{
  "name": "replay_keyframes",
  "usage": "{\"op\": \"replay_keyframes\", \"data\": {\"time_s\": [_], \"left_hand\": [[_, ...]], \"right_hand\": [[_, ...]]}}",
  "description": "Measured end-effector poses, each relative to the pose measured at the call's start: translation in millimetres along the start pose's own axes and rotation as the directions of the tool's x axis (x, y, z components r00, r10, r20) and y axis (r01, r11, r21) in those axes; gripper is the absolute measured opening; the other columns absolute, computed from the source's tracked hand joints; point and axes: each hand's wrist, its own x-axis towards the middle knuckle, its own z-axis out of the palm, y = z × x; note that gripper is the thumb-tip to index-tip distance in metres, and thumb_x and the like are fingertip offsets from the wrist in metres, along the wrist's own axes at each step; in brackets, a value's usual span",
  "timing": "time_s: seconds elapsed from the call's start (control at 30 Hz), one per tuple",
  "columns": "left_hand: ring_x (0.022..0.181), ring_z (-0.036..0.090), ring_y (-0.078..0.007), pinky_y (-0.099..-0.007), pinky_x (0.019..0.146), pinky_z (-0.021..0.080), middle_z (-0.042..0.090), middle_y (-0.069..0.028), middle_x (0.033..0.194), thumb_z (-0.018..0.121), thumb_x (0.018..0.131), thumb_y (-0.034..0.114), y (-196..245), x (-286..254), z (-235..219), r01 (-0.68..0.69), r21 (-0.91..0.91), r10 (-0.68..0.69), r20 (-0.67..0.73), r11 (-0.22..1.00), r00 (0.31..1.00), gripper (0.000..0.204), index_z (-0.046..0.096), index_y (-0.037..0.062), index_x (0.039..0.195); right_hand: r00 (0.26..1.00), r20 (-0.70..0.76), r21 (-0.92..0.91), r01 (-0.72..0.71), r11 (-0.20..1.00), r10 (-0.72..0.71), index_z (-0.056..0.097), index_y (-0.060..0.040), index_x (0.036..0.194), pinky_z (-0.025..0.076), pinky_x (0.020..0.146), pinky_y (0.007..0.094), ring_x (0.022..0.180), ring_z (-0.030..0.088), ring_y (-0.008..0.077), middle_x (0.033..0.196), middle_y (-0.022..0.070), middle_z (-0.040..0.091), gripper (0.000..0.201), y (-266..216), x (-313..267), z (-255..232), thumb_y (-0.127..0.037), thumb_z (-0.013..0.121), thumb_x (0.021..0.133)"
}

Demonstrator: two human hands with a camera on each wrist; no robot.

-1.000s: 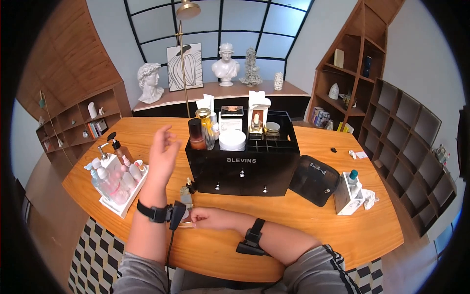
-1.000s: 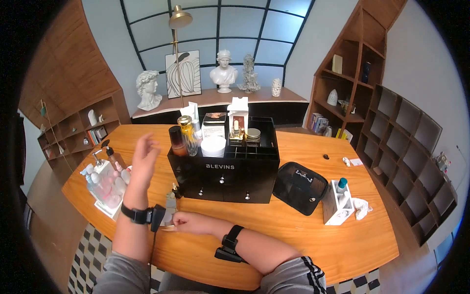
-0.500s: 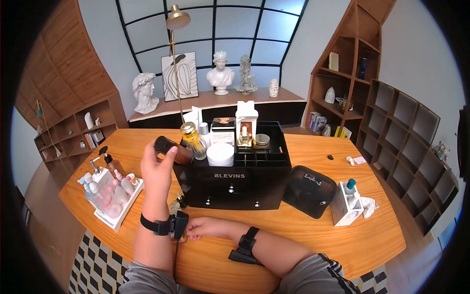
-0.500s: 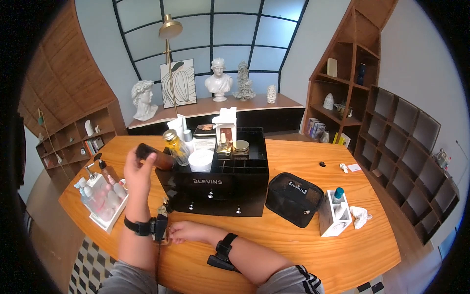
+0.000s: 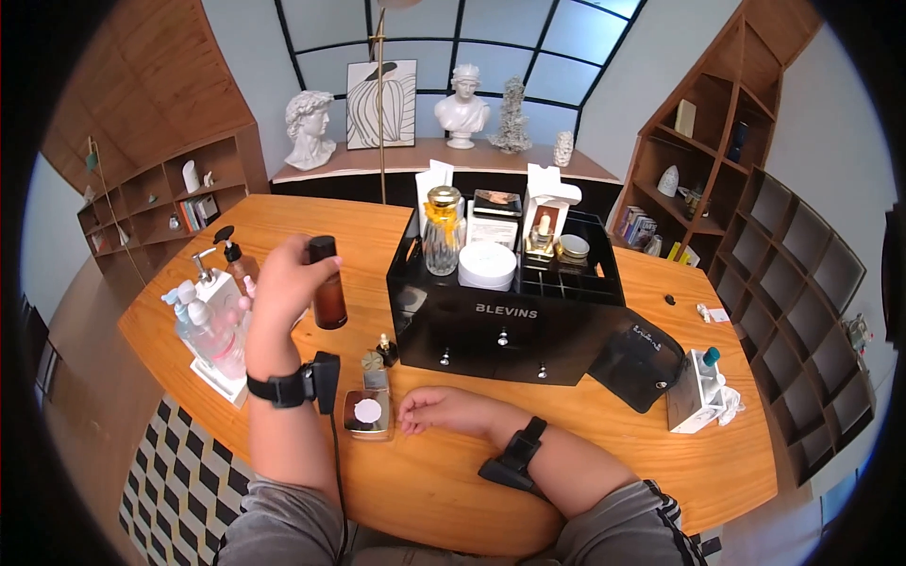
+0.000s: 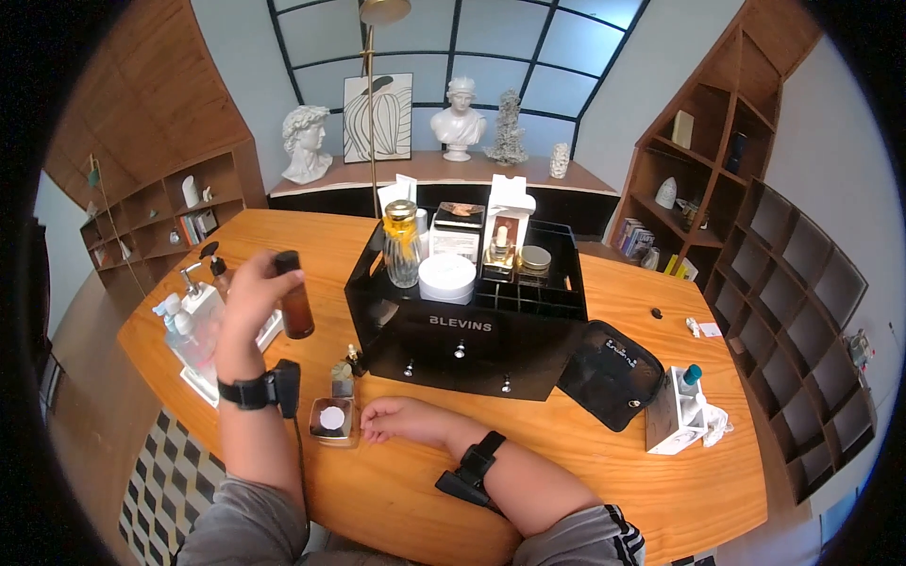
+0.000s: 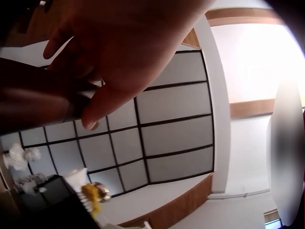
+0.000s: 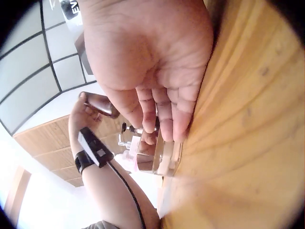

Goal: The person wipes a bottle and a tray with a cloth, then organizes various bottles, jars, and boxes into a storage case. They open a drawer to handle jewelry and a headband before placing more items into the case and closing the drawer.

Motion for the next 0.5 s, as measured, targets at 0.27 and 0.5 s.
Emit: {"op": "replay_keyframes", "data": {"time_s": [0.27, 0.5], "left_hand": [[0.088, 0.068, -0.0379, -0.0407, 0.075, 0.052, 0.069, -0.0228, 0.090, 0.082, 0.063, 0.022, -34.4, 6.8, 11.4, 0.014, 0.538, -0.206, 0.299, 0.843, 0.932, 0.046, 0.068, -0.0032, 0.099], [0.097, 0.065, -0.0364, -0.0390, 0.081, 0.051, 0.069, -0.0199, 0.101, 0.083, 0.063, 0.024, -37.1, 9.0, 16.6, -0.129, 0.587, -0.251, 0.522, 0.799, 0.815, 0.052, 0.067, 0.0011, 0.107]], "right_hand": [[1.000, 0.007, 0.018, 0.007, 1.000, -0.007, 0.062, -0.0045, 0.109, 0.048, 0.090, 0.0283, 0.099, 0.061, 0.0139, 0.103, 0.0048, 0.065, 0.018, -2.8, -4.7, 0.2, -0.019, 0.057, 0.100], [1.000, 0.016, 0.005, -0.010, 1.000, 0.010, 0.062, -0.0039, 0.109, 0.048, 0.091, 0.0286, 0.099, 0.061, 0.0137, 0.103, 0.0049, 0.065, 0.018, -2.2, -2.9, -1.9, -0.019, 0.057, 0.100]]}}
